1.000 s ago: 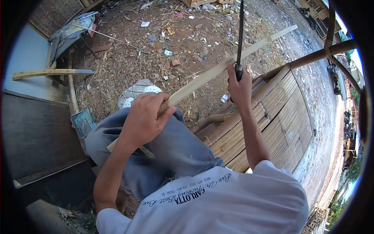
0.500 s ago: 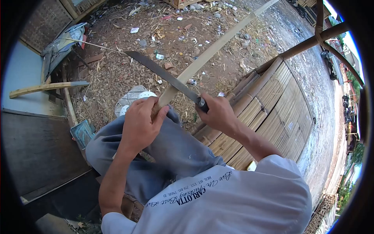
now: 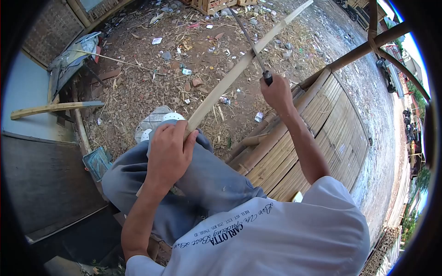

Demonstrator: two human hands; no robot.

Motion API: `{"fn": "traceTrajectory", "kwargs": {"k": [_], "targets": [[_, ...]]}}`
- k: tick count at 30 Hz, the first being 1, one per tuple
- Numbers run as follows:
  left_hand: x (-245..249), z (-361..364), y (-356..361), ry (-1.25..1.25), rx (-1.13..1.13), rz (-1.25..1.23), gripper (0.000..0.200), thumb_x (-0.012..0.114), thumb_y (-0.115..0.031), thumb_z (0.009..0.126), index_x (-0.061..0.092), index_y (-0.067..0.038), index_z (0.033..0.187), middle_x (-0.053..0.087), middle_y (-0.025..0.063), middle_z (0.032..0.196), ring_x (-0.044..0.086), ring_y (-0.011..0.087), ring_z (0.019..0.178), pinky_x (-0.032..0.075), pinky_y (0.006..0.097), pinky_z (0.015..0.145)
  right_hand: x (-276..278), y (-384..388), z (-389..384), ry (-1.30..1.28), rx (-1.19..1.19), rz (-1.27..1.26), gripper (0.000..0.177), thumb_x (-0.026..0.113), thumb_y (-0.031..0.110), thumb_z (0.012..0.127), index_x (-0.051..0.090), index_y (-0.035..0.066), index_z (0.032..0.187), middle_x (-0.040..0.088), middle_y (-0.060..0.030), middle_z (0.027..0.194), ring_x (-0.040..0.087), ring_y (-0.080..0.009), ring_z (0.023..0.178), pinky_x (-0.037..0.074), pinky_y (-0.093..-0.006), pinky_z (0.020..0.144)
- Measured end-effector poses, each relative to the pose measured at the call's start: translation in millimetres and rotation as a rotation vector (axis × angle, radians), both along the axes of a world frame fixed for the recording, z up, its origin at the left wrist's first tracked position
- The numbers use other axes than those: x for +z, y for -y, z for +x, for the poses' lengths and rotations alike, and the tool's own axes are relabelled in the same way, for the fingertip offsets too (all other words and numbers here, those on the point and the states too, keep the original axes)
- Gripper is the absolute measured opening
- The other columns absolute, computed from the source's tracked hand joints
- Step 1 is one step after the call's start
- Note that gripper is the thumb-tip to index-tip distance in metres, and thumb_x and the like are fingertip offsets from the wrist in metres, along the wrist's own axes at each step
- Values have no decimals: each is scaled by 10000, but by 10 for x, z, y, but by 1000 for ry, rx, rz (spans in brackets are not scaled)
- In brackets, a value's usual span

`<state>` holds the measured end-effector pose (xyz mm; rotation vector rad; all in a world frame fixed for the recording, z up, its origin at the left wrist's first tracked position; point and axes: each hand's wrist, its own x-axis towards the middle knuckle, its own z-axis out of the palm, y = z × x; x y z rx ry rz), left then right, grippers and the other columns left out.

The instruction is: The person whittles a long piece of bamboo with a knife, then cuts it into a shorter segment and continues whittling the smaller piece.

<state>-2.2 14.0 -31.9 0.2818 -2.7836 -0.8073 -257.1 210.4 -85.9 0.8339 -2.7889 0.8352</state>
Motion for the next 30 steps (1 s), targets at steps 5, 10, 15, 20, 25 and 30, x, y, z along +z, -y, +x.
{"fn": "traceTrajectory", "kwargs": {"k": [5,10,15,20,25,30], "targets": [[-50,5,1,-132,-32,-78,218,641,-176,891,593,6,1000,635,194,840,582,393,867,441,472,800,188,79,365,101,-68,-50,227,621,197,827,595,-19,763,582,-225,628,589,-422,602,458,-469,585],[-82,-30,-34,-187,2,-106,170,630,-157,890,564,-2,915,602,155,702,593,336,728,452,415,780,273,219,422,134,143,72,226,612,226,820,621,4,777,602,-196,621,609,-390,620,463,-475,605],[-50,-26,-61,-178,56,-112,158,640,-142,880,558,-10,913,612,136,712,613,308,752,457,409,806,461,316,794,105,172,-10,204,596,196,818,618,-4,780,583,-211,605,603,-387,587,462,-468,590],[-86,16,-85,-211,59,-155,174,641,-149,884,569,0,934,619,164,749,604,358,804,462,449,806,548,329,633,102,36,121,216,596,193,834,614,-9,759,603,-211,628,611,-365,574,466,-457,574],[-62,20,-107,-135,52,-306,132,596,-143,909,539,-25,897,636,111,745,627,253,765,452,386,859,532,264,728,102,191,127,231,603,181,808,566,-15,692,538,-218,556,557,-398,529,432,-466,543],[-77,63,-103,-176,41,-241,130,597,-140,907,531,-29,900,628,114,760,623,251,791,437,393,893,462,229,504,-2,166,154,198,609,172,799,570,0,710,553,-214,569,581,-396,548,445,-465,557]]}}
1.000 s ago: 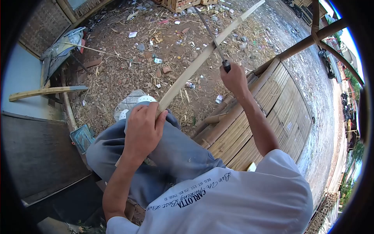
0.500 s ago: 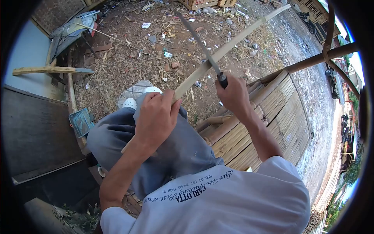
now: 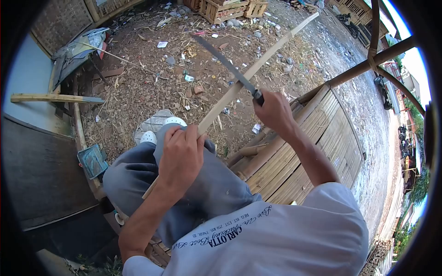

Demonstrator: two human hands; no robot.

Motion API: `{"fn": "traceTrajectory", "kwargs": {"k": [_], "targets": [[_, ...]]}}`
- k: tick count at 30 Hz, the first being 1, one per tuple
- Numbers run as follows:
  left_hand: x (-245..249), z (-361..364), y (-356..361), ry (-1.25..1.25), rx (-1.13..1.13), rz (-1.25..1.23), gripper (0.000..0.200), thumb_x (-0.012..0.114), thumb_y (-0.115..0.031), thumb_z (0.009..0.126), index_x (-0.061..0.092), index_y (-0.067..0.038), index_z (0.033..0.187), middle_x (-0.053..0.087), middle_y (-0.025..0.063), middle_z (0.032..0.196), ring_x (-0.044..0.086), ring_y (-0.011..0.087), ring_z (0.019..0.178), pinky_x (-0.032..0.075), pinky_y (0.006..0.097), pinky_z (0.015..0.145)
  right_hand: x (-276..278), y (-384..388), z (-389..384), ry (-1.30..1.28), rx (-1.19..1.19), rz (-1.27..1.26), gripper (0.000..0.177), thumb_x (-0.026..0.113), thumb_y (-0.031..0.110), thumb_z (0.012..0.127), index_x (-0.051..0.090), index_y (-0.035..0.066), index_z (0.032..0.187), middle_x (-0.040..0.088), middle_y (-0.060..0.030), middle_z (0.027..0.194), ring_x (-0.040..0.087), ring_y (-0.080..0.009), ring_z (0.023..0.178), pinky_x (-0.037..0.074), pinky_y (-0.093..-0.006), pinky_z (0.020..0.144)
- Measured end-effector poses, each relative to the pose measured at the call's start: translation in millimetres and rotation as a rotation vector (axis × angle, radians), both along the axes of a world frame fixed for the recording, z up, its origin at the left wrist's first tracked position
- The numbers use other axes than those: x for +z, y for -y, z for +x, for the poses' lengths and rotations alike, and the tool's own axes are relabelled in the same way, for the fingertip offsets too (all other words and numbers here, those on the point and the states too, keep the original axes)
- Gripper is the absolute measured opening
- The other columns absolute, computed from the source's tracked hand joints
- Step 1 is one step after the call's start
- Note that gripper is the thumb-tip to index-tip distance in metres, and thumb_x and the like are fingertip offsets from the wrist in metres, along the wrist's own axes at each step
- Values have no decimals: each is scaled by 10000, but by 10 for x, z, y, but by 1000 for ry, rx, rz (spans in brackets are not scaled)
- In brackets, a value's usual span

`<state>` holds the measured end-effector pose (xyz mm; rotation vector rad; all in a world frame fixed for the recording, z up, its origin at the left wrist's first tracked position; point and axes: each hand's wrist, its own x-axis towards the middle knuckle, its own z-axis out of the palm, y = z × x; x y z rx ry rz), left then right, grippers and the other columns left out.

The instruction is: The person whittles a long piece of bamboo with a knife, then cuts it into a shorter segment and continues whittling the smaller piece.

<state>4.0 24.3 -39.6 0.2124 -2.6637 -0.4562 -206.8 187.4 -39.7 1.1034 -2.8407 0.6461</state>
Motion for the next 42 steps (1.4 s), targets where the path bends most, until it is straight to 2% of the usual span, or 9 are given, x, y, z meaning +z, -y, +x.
{"fn": "traceTrajectory", "kwargs": {"k": [3,6,11,18,20,23,27,33,42], "targets": [[13,40,7,13,-3,6,130,596,-140,908,532,-28,904,622,116,756,622,256,789,435,401,912,-84,-176,-1101,-75,-317,4,271,570,226,849,630,-20,752,602,-213,614,618,-365,569,468,-473,566],[6,12,40,30,0,-18,135,597,-143,909,536,-23,910,618,117,749,623,258,790,436,414,919,-31,-132,-984,-20,-296,-24,296,575,234,846,614,-26,709,596,-206,595,621,-354,571,466,-465,565],[-3,-14,42,17,5,12,154,600,-150,909,538,-10,915,622,122,747,625,263,790,437,426,915,-161,111,254,192,247,-42,223,595,215,817,615,-3,774,593,-230,648,596,-425,629,451,-491,601],[55,100,144,59,44,322,208,654,-191,882,597,6,917,641,151,835,587,361,901,420,452,915,-358,-221,-1678,-184,-430,-123,242,587,223,871,568,-4,791,569,-170,569,609,-338,562,459,-456,540],[135,159,254,188,26,539,260,708,-212,837,643,3,968,642,145,896,592,323,896,439,410,885,-406,-285,-1560,537,-393,-1099,260,614,264,894,530,52,769,487,-45,536,520,-195,476,431,-385,482],[246,216,332,204,19,851,262,711,-201,836,640,17,963,640,144,895,603,266,876,464,369,827,-14,-62,-986,871,-309,-1696,283,605,323,927,448,119,808,387,25,602,356,-96,435,364,-293,464],[456,226,403,58,55,867,242,692,-201,882,617,16,960,612,43,764,574,99,655,452,248,591,98,167,-397,1158,-137,-1657,303,587,362,939,457,115,819,373,26,602,352,-87,435,337,-270,465],[566,40,402,-155,94,1074,221,635,-230,939,577,-17,952,556,-9,706,475,25,566,376,198,497,323,716,676,1488,-18,-1299,279,558,316,972,477,80,847,427,-3,628,425,-117,456,370,-265,470],[232,310,409,-551,270,1234,175,417,-187,1024,518,-44,1020,526,9,701,392,20,464,297,187,402,183,1090,1444,1268,49,-944,201,617,209,950,573,21,1007,616,-58,835,585,-86,672,467,-241,518]]}}
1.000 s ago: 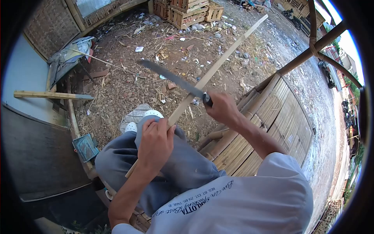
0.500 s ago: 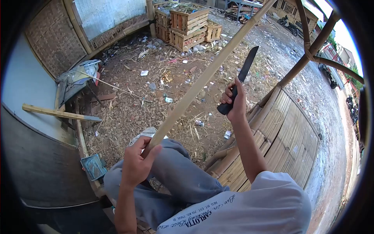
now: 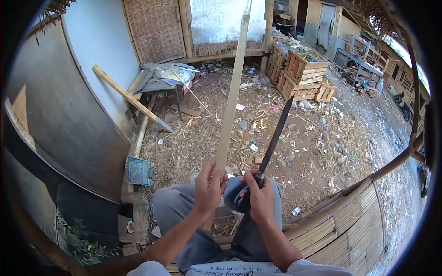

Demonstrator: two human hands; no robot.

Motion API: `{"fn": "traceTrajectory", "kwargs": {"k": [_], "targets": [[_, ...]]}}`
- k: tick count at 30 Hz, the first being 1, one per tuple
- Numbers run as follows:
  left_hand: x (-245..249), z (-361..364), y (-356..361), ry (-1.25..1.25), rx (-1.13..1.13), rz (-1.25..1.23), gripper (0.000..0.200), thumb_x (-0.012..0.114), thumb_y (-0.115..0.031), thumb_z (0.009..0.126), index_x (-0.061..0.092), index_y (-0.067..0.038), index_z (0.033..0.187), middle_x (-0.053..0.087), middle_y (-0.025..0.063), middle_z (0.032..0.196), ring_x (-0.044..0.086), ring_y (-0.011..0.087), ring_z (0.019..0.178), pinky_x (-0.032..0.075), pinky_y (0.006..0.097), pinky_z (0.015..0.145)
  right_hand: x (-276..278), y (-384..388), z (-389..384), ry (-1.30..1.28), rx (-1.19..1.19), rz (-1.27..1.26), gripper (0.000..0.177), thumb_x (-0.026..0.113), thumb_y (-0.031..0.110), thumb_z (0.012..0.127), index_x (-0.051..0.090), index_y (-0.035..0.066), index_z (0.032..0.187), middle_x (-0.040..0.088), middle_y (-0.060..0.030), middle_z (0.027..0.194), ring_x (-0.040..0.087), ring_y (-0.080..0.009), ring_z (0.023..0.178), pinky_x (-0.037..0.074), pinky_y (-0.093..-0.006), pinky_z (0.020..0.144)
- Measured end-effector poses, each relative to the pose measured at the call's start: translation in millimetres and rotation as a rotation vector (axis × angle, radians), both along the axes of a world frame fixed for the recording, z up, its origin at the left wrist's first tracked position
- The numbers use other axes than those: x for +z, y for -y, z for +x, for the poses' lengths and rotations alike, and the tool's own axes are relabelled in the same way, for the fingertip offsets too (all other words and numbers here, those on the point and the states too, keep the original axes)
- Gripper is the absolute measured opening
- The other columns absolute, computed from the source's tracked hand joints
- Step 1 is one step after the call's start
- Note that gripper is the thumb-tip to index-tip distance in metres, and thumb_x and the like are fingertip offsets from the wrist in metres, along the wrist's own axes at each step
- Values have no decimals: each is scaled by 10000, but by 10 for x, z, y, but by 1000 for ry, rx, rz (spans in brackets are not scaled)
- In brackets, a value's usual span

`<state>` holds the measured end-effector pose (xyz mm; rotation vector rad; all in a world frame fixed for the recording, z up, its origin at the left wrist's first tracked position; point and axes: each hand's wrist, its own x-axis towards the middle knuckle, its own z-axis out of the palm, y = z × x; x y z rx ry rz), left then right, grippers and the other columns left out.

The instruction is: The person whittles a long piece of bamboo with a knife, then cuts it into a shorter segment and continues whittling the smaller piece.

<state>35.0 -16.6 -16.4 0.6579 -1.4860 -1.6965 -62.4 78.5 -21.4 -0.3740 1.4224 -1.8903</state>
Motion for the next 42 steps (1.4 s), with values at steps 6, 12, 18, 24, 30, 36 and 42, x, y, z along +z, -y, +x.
{"fn": "traceTrajectory", "kwargs": {"k": [6,12,18,24,30,36,42], "targets": [[-350,35,-66,-91,141,1,176,377,-192,1046,457,-40,1003,491,4,739,416,21,520,323,190,445,-626,77,436,-234,106,-3,175,585,193,972,585,18,978,595,7,784,515,-43,658,414,-210,590],[-435,20,-161,-21,247,-89,253,388,-267,1042,430,-19,1025,506,31,799,498,75,663,430,227,563,-585,30,558,-477,-2,51,206,595,196,959,573,-5,920,577,-8,704,493,-61,613,414,-254,549],[-442,-138,-128,-164,105,-19,200,399,-234,1040,433,-37,1046,563,43,837,551,83,685,481,228,626,-457,-191,345,-492,98,140,255,651,249,920,610,0,879,618,-21,694,537,-68,633,445,-268,567],[-84,-204,292,-15,-169,188,300,368,-271,1040,447,8,1114,630,184,1054,686,241,874,583,352,797,-170,-881,45,-342,233,313,296,689,300,899,627,23,816,592,26,655,521,-30,601,415,-235,522],[408,-337,819,-218,-141,238,299,371,-232,1036,418,23,1185,593,212,1116,679,282,933,594,369,821,-435,-1542,-42,-545,119,404,197,736,186,853,643,26,786,566,41,574,510,-22,523,378,-213,465],[742,-352,1352,-323,-68,113,304,371,-227,1038,430,18,1208,616,185,1083,686,272,907,600,363,800,-774,-1444,153,-463,104,419,209,737,190,849,654,4,804,622,-14,643,572,-83,575,432,-244,516],[588,-301,1729,-405,101,58,290,379,-247,1042,487,-20,1185,633,160,1055,690,233,849,602,343,761,-1745,-759,19,-755,265,470,277,737,250,853,627,-4,836,598,-31,664,528,-90,625,433,-290,574]]}}
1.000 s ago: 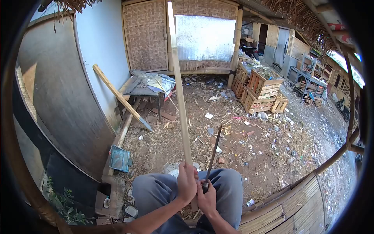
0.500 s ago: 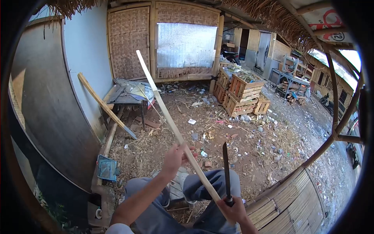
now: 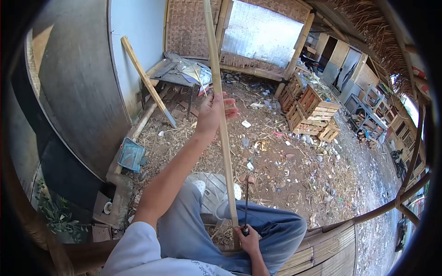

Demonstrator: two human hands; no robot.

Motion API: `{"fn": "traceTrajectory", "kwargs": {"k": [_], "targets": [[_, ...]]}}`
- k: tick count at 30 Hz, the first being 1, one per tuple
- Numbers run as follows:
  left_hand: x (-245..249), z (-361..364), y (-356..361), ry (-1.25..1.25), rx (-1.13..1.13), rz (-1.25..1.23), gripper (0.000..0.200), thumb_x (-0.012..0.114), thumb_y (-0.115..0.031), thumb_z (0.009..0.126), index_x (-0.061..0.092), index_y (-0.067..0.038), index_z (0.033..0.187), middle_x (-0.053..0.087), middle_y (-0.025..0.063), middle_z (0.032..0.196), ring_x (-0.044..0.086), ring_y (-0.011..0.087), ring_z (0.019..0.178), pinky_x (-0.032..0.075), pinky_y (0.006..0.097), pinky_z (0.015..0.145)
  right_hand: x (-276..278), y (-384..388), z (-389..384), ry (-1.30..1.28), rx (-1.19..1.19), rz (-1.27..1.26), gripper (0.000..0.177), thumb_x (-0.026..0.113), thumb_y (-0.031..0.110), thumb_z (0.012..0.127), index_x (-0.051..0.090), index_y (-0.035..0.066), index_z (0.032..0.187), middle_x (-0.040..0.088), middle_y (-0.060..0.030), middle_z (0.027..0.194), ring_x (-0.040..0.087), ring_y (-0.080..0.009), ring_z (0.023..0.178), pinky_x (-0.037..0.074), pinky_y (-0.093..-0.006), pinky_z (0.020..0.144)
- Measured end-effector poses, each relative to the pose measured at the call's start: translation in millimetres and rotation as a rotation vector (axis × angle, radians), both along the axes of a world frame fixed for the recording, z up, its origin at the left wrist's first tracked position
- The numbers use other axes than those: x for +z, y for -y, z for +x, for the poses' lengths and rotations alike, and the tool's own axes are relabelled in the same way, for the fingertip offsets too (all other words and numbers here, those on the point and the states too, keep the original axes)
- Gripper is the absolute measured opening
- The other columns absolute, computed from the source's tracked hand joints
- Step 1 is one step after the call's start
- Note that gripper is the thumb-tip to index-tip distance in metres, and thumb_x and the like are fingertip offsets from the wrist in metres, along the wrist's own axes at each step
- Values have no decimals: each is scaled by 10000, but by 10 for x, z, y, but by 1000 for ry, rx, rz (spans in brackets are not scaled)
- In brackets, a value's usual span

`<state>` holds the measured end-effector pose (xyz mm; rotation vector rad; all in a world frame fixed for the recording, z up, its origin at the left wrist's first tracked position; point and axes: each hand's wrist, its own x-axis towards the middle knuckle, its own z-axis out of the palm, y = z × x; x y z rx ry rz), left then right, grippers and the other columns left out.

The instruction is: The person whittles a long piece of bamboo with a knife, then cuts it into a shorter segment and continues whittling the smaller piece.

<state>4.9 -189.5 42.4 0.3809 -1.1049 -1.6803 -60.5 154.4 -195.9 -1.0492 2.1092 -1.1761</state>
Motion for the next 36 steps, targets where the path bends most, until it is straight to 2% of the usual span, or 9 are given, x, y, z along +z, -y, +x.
{"fn": "traceTrajectory", "kwargs": {"k": [2,6,11,14,19,21,25,31,36], "targets": [[-135,62,69,-1,-4,-36,303,396,-275,1039,505,-27,1175,639,147,1040,690,214,822,600,332,737,-104,121,29,-45,67,49,363,714,345,860,636,-10,878,613,-116,670,560,-186,605,443,-356,590],[-294,193,25,71,13,-70,293,432,-265,1029,506,-24,1178,641,144,1043,692,211,821,598,322,721,-593,95,-50,-146,143,173,381,705,372,857,655,-4,889,637,-134,699,611,-250,638,465,-363,628],[-273,226,-73,53,98,-157,283,475,-223,1013,493,-6,1194,628,146,1084,688,221,859,600,335,740,-808,128,-99,-88,208,135,377,704,372,858,659,-1,891,633,-120,673,604,-236,586,465,-359,587],[-282,246,-117,70,101,-214,288,485,-197,1007,463,-1,1218,611,135,1092,684,237,883,600,353,769,-1196,74,-149,-73,152,195,325,693,344,877,684,23,930,607,-61,636,571,-148,542,443,-321,540],[-313,213,-193,195,-60,-212,308,460,-199,1016,399,-21,1259,572,87,985,681,255,902,595,374,806,-335,291,-56,379,61,302,300,671,282,909,689,26,1063,660,-33,727,622,-116,669,476,-290,611],[-382,152,-195,240,-200,-200,276,433,-242,1026,399,-43,1213,528,53,897,679,244,894,588,363,795,-458,381,-79,500,56,-49,267,663,225,916,673,50,1118,617,26,704,498,-48,542,377,-244,477],[-471,48,-297,293,-313,-259,252,404,-291,1033,412,-62,1139,514,40,875,676,225,866,576,349,779,-347,701,-129,550,88,-188,316,638,221,936,628,14,1175,690,-52,1083,644,-117,936,501,-258,779],[-633,-71,-502,255,-497,-312,244,380,-286,1045,420,-48,1077,512,28,827,655,170,770,544,299,727,64,1106,-36,518,28,-224,323,676,252,911,646,53,1164,687,-8,1032,572,-42,781,430,-215,552],[-610,-42,-634,275,-481,-344,206,374,-239,1049,405,-35,1046,490,37,830,626,157,775,531,309,752,-122,1165,40,559,24,-207,277,694,230,899,659,49,1105,653,18,881,510,-35,661,428,-217,558]]}}
